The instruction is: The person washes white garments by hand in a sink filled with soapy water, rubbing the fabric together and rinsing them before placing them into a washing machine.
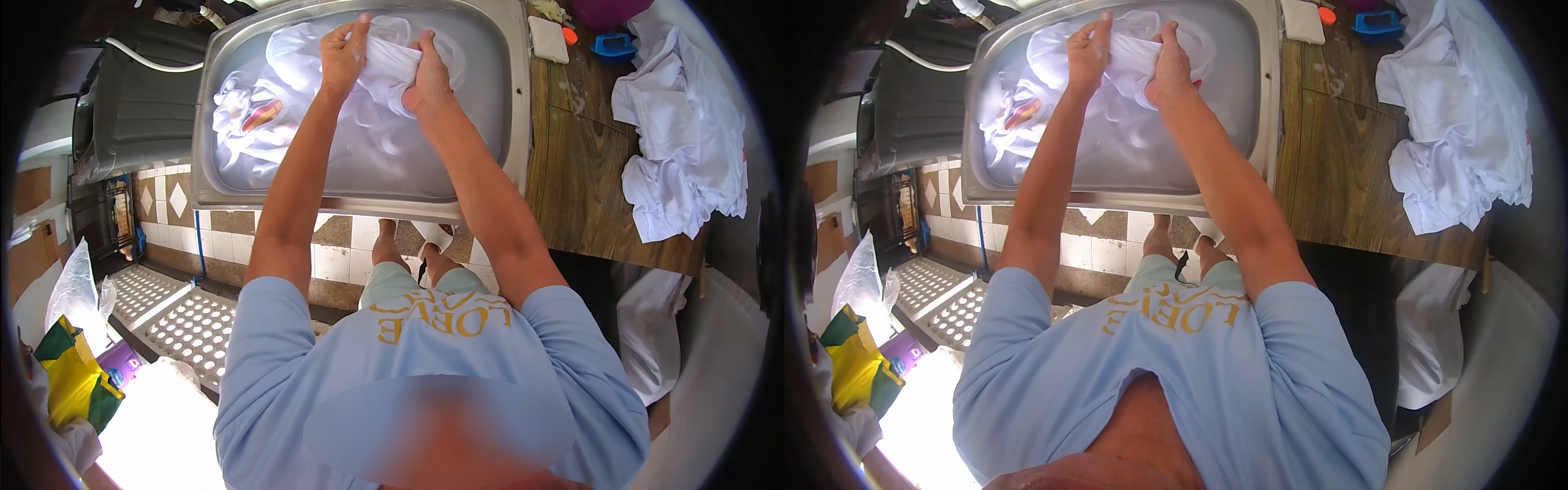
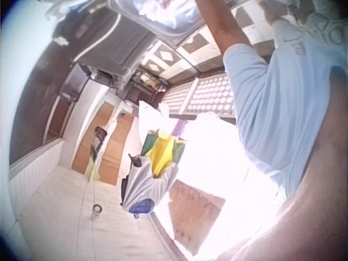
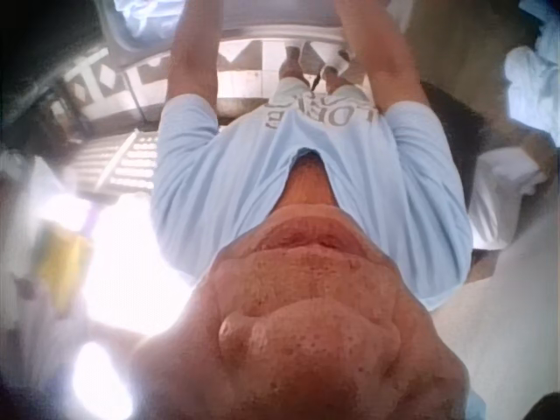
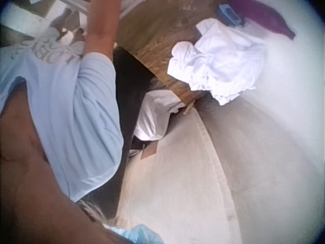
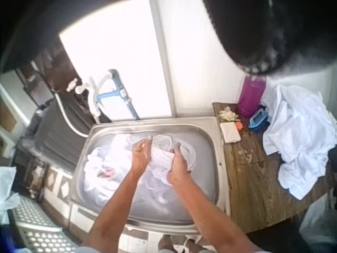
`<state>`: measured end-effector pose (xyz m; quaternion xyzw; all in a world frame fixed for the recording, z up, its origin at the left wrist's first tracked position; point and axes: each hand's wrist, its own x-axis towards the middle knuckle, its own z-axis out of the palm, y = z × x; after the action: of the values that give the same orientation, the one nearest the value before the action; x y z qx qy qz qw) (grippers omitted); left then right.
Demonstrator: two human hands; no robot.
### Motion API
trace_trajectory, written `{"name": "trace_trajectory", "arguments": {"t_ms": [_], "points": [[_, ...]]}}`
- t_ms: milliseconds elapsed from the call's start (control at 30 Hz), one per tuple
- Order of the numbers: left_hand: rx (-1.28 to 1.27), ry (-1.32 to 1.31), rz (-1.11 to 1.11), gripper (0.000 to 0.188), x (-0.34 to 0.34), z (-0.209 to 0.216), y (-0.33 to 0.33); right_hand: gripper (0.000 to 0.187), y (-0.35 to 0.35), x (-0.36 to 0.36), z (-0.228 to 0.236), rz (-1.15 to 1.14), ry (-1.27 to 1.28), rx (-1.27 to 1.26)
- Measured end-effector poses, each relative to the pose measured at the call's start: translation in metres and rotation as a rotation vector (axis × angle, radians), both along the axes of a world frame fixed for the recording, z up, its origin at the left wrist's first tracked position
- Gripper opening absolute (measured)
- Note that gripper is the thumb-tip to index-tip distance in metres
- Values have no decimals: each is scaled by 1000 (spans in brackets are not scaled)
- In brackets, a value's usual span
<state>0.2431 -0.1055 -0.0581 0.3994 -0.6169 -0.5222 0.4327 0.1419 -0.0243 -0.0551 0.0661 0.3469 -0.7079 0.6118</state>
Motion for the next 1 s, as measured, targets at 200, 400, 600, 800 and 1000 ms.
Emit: {"name": "trace_trajectory", "arguments": {"t_ms": [200, 400, 600, 800, 1000], "points": [[139, 205, -6, 46, 12, -9, 7, 44, 1, 2, 8, -28, -14, -71], [201, 194, -14, 47, 15, -8, 7, 46, 2, 5, 15, -28, -27, -79], [-268, -26, 9, 28, -22, 3, 30, 43, -8, -27, -64, 268, -112, -487], [-598, -305, 30, 7, -24, -9, 22, 33, 3, 20, 3, 135, -44, -15], [-686, -282, -128, 5, -49, -12, 38, 40, -14, -20, -76, 344, -304, -894]]}}
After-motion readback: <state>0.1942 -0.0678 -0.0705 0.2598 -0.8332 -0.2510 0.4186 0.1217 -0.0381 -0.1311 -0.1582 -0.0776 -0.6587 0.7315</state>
